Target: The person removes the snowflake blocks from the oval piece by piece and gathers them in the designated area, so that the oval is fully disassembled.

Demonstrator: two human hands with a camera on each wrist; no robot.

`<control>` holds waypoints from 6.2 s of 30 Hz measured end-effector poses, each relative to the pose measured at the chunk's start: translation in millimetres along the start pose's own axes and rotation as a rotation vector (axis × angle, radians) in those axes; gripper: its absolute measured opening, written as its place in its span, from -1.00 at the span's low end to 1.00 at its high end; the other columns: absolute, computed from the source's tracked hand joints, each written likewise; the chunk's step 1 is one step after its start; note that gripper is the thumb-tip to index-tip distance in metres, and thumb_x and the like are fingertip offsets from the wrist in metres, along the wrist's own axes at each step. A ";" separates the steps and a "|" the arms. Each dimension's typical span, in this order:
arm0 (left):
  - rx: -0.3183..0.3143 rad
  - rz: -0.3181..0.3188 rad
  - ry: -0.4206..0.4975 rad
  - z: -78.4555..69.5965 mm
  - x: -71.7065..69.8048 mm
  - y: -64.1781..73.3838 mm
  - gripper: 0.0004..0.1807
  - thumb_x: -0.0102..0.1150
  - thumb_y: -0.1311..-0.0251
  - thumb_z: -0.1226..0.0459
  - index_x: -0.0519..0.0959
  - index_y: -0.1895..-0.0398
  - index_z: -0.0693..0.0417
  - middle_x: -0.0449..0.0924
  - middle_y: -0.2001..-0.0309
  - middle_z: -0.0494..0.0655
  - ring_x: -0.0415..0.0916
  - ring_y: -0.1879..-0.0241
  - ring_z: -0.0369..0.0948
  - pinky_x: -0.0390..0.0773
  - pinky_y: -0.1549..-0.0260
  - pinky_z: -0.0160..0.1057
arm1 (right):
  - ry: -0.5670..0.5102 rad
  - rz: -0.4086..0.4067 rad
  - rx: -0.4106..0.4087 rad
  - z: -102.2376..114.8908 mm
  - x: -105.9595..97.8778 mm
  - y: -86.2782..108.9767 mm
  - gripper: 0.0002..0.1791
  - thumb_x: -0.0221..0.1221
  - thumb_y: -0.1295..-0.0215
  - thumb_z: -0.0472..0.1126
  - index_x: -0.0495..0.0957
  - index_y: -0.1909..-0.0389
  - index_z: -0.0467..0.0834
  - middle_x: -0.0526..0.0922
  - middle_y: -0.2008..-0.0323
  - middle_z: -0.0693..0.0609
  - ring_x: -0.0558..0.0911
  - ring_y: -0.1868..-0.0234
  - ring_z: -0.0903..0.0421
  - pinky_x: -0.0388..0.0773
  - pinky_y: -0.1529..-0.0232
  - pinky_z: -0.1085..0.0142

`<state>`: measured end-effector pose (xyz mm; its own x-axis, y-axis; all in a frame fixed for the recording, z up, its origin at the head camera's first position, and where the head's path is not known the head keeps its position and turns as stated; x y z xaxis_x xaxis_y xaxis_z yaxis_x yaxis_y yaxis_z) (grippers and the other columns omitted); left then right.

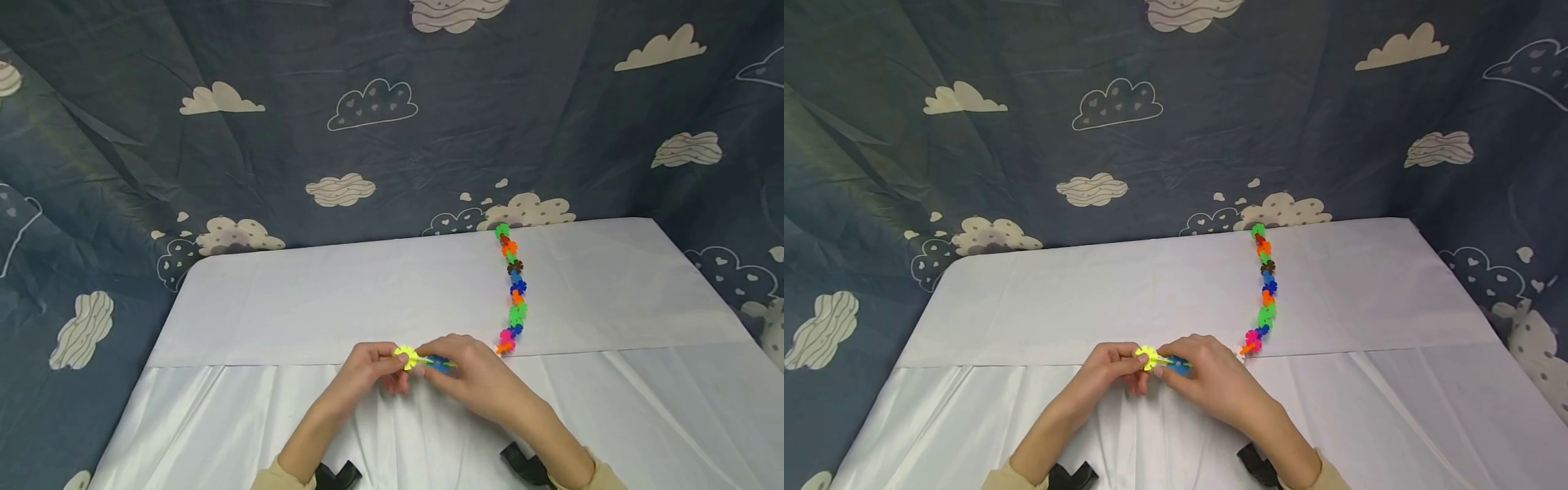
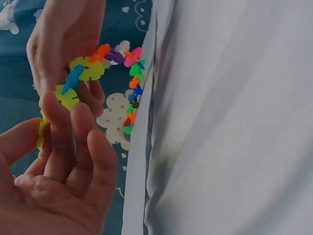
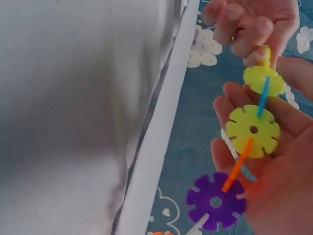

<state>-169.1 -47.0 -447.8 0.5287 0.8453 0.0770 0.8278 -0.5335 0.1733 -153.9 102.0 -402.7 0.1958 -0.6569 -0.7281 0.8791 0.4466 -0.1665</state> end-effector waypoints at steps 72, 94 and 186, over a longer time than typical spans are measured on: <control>-0.118 -0.538 -0.341 -2.9 -112.1 22.1 -0.89 0.21 -0.27 0.38 0.70 0.26 0.23 0.44 0.66 0.06 0.23 0.75 -0.20 0.31 0.72 -0.30 | 0.061 -0.116 -0.145 2.2 -5.4 0.6 -0.87 0.40 -0.16 -0.23 0.76 0.25 -0.03 0.61 0.30 0.31 0.56 0.26 0.34 0.60 0.23 0.38; 0.047 -0.347 -0.593 -17.9 -91.6 16.6 -0.79 0.21 -0.30 0.33 0.67 0.03 0.09 0.58 0.33 -0.12 0.53 0.49 -0.10 0.46 0.54 -0.28 | 0.032 -0.101 -0.184 4.7 -5.4 1.0 -0.88 0.37 -0.21 -0.21 0.76 0.23 -0.03 0.63 0.31 0.31 0.57 0.27 0.33 0.59 0.24 0.40; 0.451 -0.267 -0.753 -44.0 -28.0 15.0 -0.89 0.36 -0.18 0.32 0.69 0.31 -0.13 0.63 0.29 -0.40 0.49 0.36 -0.39 0.49 0.49 -0.35 | -0.113 0.077 0.076 -5.7 8.9 1.8 -0.92 0.16 -0.42 0.00 0.54 0.27 0.11 0.50 0.40 0.28 0.48 0.38 0.24 0.45 0.35 0.34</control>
<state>-179.8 -77.5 -404.1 0.1605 0.7850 -0.5984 0.8513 -0.4168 -0.3185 -153.1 100.5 -413.2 0.3081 -0.6888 -0.6562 0.8892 0.4536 -0.0587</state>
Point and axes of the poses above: each hand's wrist, its own y-axis away from the middle knuckle, its own x-axis out of the palm, z = x × y, the point moved 7 cm from there along -y, towards the middle knuckle
